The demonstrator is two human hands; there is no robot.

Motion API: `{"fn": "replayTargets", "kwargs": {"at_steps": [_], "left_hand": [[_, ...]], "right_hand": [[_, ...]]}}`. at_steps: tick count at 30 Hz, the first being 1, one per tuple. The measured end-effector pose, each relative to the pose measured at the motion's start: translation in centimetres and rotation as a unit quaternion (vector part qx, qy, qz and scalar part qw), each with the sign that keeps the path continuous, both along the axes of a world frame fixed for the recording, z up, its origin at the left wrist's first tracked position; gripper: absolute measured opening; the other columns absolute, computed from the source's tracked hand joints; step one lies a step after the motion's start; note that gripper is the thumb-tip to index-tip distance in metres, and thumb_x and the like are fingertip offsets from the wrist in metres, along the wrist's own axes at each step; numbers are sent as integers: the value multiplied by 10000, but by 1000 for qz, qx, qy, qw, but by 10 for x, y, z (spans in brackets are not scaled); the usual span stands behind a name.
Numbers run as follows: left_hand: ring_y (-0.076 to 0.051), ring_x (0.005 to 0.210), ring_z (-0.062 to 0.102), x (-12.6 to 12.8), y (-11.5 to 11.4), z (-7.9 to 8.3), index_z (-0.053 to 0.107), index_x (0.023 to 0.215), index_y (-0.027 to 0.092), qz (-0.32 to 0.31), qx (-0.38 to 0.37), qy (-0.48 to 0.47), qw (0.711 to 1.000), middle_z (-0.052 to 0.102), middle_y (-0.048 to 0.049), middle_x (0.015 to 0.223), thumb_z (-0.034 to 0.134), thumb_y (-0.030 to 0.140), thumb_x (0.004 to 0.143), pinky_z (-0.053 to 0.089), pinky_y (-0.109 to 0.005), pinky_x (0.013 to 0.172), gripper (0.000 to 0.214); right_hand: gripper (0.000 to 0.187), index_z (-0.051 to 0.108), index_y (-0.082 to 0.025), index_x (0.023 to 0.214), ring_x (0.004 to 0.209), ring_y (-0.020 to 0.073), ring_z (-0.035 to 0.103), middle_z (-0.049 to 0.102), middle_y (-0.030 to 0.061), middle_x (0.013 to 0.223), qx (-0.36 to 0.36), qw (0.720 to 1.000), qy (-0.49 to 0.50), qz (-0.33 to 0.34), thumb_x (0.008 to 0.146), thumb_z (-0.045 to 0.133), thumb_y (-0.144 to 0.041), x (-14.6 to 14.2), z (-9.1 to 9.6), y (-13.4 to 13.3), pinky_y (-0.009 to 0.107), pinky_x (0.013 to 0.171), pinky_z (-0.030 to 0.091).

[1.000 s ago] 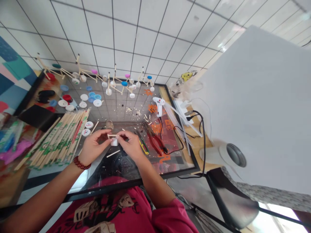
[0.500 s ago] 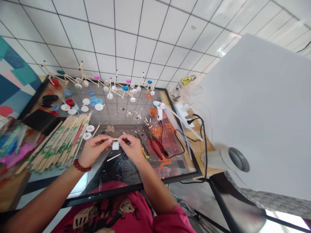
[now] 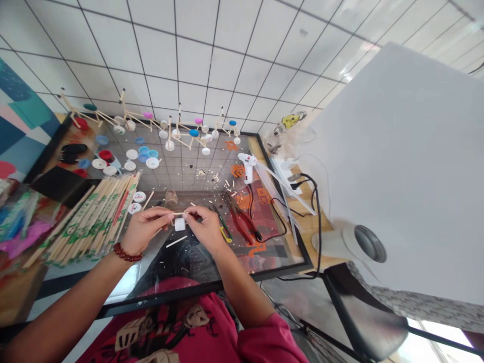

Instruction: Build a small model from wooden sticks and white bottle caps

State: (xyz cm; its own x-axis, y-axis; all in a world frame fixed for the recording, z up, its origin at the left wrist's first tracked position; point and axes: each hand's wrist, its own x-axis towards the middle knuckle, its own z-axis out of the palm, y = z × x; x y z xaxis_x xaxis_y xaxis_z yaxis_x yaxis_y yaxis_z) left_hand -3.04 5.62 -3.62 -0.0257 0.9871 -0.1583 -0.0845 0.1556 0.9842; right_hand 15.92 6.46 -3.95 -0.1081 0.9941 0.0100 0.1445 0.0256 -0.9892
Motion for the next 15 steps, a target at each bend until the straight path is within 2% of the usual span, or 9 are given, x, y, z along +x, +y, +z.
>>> {"fn": "replayTargets", "kwargs": {"at_steps": [7, 15], "left_hand": [[-133, 573, 596, 2, 0, 4, 834, 900, 171, 2, -39, -29, 999, 717, -27, 686, 904, 417, 654, 524, -268, 556, 355], [-135, 550, 570, 4, 2, 11, 806, 750, 160, 22, -86, -85, 992, 731, -73, 698, 913, 449, 622, 474, -273, 519, 334]], "right_hand": [[177, 786, -234, 898, 785, 203, 681, 772, 41, 857, -6, 1000, 9, -7, 830, 756, -394, 0, -3, 0, 335, 753, 554], [282, 776, -229, 996, 804, 205, 696, 777, 50, 900, -29, 998, 56, -5, 765, 815, -385, 0, -4, 1, 351, 797, 559]]}}
